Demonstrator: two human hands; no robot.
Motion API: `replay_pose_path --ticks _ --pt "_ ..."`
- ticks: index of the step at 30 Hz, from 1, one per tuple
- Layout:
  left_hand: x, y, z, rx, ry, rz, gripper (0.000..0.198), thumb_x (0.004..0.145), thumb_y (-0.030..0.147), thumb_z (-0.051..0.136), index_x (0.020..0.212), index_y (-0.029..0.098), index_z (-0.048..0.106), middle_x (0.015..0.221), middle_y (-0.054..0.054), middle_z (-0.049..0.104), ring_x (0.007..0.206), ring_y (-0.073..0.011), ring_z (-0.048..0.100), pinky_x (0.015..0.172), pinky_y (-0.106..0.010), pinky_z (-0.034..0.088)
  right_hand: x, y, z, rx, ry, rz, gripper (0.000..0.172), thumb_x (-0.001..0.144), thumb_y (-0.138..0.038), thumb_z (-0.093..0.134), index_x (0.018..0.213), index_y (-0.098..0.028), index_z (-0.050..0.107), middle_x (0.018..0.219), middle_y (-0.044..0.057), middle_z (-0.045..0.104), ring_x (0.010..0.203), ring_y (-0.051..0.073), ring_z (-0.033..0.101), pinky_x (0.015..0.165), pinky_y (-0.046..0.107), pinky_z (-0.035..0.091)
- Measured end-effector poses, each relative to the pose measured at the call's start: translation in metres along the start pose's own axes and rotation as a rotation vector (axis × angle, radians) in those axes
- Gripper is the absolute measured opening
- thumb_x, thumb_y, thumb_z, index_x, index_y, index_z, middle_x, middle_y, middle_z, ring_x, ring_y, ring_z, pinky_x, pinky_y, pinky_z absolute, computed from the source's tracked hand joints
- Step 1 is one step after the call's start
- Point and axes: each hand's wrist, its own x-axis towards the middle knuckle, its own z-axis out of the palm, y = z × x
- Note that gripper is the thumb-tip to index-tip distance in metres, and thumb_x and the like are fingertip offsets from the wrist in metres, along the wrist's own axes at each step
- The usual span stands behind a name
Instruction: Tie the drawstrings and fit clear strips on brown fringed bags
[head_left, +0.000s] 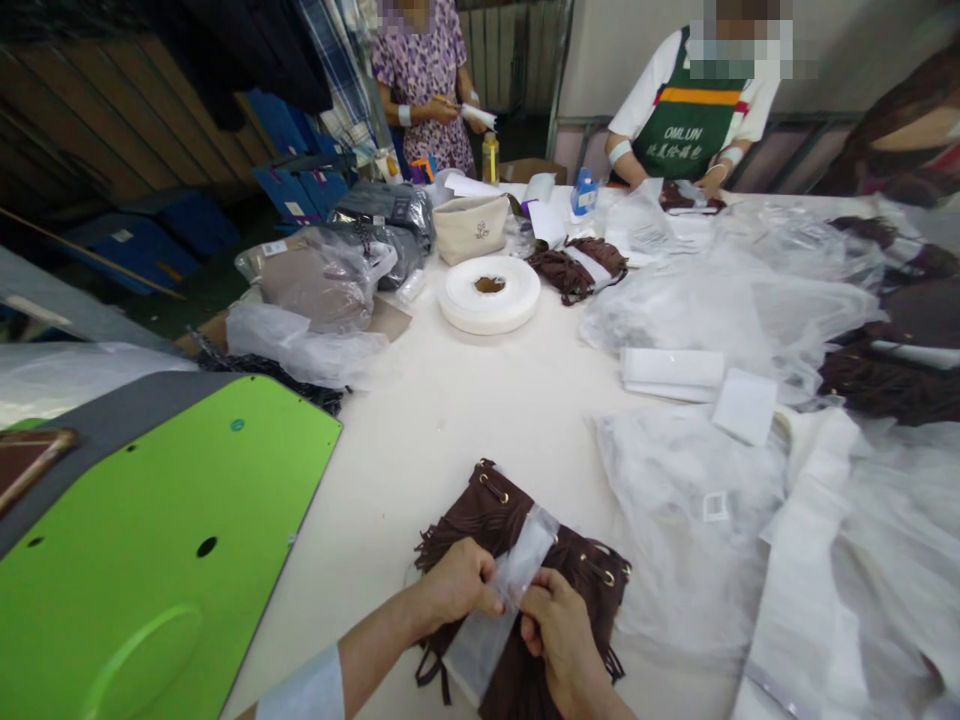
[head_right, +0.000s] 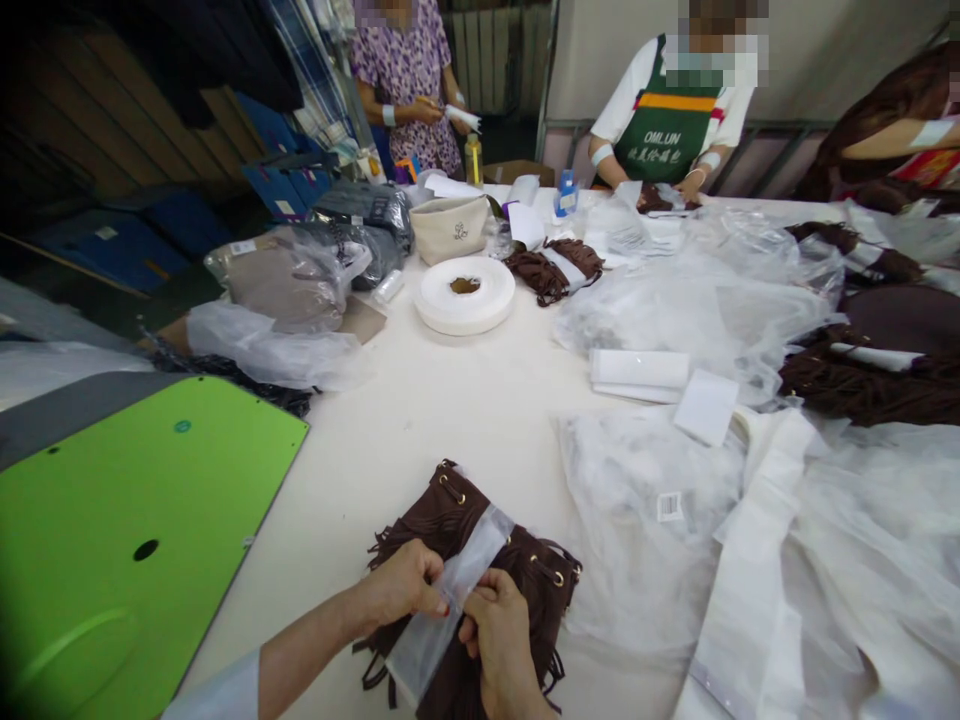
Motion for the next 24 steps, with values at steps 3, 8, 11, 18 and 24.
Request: replay_pose_path --ticks 3,8,11,18,24 --pt "-0.001 0.002 0.003 0.095 0.068 -0.028 0.014 0.052 0.017 0.065 0.051 0.014 0.052 0.043 0.008 0.043 0.045 -0.0097 0.04 0.045 -0.022 0.027 0.002 0.004 0.002 0.065 -0.034 0.019 0.025 0.052 -0.029 0.058 0.073 -0.016 0.052 0.035 -0.009 0.043 0.031 0.003 0.029 0.033 0.015 0.019" --pt "-0.01 0.005 0.003 0.3 0.216 0.038 0.017 0.054 0.019 0.067 0.067 0.015 0.056 0.069 0.001 0.055 0.07 -0.0171 0.051 0.062 -0.026 0.035 0.002 0.012 -0.01 0.099 -0.104 0.0 0.034 0.055 -0.034 0.065 0.081 -0.015 0.055 0.041 -0.004 0.053 0.034 0.006 0.042 0.034 0.015 0.027" --pt "-0.018 0.005 -0.001 0.375 0.269 0.096 0.031 0.058 0.021 0.065 0.087 0.017 0.057 0.089 -0.003 0.057 0.082 -0.0202 0.053 0.073 -0.029 0.037 -0.002 0.011 -0.022 0.141 -0.157 0.029 0.035 0.058 -0.032 0.066 0.087 -0.013 0.058 0.05 -0.001 0.059 0.037 0.008 0.049 0.035 0.015 0.034" --pt "-0.017 0.003 0.003 0.296 0.375 0.253 0.025 0.074 0.017 0.047 0.096 0.02 0.057 0.093 -0.003 0.062 0.08 -0.0169 0.057 0.072 -0.027 0.041 -0.005 0.009 -0.025 0.066 -0.099 0.004 0.04 0.058 -0.036 0.07 0.088 -0.012 0.06 0.053 0.001 0.061 0.038 0.009 0.052 0.035 0.016 0.037" --pt "0.004 0.005 0.013 0.202 0.275 0.181 0.022 0.076 0.033 0.05 0.079 0.015 0.062 0.072 -0.002 0.064 0.068 -0.0166 0.056 0.062 -0.026 0.038 0.004 0.01 -0.018 -0.003 -0.075 0.032 0.046 0.057 -0.05 0.07 0.079 -0.012 0.059 0.038 0.0 0.054 0.029 0.007 0.043 0.032 0.015 0.029"
